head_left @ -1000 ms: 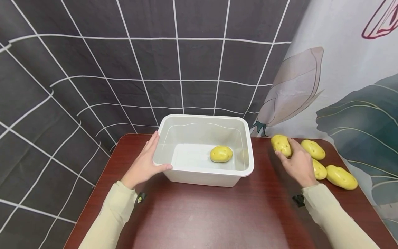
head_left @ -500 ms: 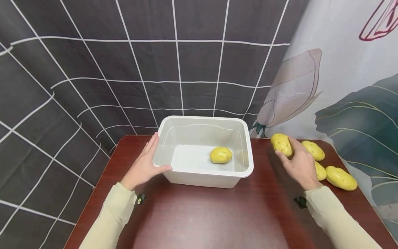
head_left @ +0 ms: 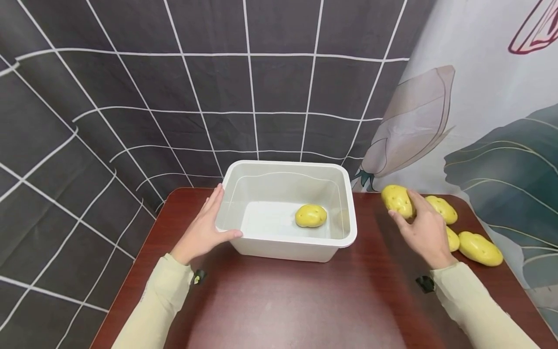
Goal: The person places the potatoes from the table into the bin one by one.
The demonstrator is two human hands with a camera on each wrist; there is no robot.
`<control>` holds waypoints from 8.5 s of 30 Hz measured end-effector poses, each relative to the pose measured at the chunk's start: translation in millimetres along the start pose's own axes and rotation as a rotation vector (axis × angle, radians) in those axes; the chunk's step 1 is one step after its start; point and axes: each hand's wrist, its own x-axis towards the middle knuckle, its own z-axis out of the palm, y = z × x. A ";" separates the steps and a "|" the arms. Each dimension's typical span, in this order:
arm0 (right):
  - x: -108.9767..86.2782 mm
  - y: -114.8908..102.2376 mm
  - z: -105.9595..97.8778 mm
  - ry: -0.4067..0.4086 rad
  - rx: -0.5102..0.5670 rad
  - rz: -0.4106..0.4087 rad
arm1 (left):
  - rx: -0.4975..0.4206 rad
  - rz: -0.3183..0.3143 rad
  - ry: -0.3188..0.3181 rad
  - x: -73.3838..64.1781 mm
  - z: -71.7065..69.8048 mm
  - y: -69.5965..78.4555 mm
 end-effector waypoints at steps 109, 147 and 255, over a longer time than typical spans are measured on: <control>-20.3 -82.0 -19.6 0.134 0.096 -0.266 | 0.015 -0.004 -0.002 -0.3 -0.8 1.7; -18.6 -108.9 -1.9 0.027 0.148 -0.366 | 0.001 -0.010 -0.002 0.8 -1.5 1.7; -20.7 -130.7 47.3 -0.076 0.159 -0.476 | 0.011 -0.027 -0.016 0.5 -2.1 3.4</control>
